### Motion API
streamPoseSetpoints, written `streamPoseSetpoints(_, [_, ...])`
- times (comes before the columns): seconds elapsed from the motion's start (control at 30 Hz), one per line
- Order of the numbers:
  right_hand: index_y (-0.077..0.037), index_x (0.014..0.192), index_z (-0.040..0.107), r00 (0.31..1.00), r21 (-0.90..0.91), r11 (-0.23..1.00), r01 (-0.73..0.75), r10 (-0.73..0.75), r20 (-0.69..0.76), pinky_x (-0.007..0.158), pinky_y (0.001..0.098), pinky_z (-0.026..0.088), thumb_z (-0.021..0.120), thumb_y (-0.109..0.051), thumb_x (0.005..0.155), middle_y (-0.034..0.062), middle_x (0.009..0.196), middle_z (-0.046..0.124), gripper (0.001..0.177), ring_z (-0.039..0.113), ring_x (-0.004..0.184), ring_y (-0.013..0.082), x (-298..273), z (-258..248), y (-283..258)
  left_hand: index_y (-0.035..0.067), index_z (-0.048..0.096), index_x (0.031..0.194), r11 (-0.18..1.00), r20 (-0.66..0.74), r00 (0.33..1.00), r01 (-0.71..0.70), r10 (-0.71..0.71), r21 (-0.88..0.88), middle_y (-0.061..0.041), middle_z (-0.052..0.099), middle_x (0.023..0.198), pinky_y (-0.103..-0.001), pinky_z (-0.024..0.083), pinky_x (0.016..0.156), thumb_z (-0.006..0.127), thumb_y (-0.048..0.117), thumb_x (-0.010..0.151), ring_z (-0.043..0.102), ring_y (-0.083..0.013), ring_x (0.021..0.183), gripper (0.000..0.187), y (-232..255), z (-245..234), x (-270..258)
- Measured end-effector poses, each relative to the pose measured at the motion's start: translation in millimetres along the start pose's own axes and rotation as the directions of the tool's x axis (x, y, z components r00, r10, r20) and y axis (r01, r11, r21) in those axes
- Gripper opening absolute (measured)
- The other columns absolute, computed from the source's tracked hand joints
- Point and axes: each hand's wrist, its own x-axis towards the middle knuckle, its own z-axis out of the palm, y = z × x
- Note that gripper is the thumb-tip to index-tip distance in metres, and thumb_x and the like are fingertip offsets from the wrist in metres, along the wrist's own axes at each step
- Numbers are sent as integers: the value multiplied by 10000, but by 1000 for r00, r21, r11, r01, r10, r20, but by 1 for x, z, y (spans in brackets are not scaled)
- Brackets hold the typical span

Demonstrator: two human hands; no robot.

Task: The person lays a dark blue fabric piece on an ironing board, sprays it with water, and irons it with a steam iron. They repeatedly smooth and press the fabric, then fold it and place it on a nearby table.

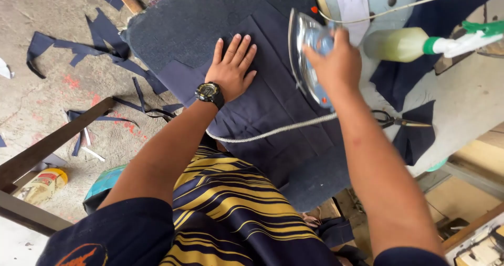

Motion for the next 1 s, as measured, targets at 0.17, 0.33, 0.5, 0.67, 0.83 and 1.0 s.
streamPoseSetpoints(0.17, [-146,1027,519,986,-77,988,-134,141,87,636,562,492,829,-603,777,173,873,706,606,670,768,459,-131,16,35,35,402,1600,1000,-39,999,-18,19,16,-180,326,1645,-685,156,1183,529,516,1085,231,-375,1521,715,10,3,1])
streamPoseSetpoints(0.33, [-102,1047,568,994,-99,994,-55,64,87,525,494,519,799,-576,811,48,897,709,577,699,745,336,-199,58,43,60,278,1632,998,92,994,64,-66,20,-173,217,1682,-674,98,1205,441,609,1052,149,-344,1551,815,40,14,6])
streamPoseSetpoints(0.5, [-135,980,548,996,-155,985,-75,65,-64,481,488,504,806,-585,805,69,800,682,548,683,646,340,-171,65,58,124,178,1654,988,184,972,137,-149,74,-147,125,1697,-701,92,1203,412,697,1035,90,-353,1556,876,54,4,14])
streamPoseSetpoints(0.67, [-212,963,575,982,-193,972,-131,101,-160,464,504,492,802,-592,793,26,787,689,475,672,608,328,-132,59,76,138,135,1658,983,253,950,169,-183,76,-145,88,1704,-697,57,1212,366,746,996,50,-356,1561,928,56,-4,12])
streamPoseSetpoints(0.83, [-175,997,581,957,-303,948,-93,2,-289,413,432,500,846,-648,811,29,761,703,573,680,571,268,-83,55,120,151,117,1658,979,294,934,189,-202,71,-142,53,1705,-700,27,1212,395,764,961,1,-352,1557,968,60,-11,18])
streamPoseSetpoints(1.0, [-128,1029,549,975,-54,974,-222,220,-44,588,516,483,881,-552,813,114,855,700,580,647,769,385,-104,16,116,142,134,1659,981,302,933,185,-193,55,-147,54,1702,-706,20,1205,422,769,946,18,-361,1558,993,61,-15,21])
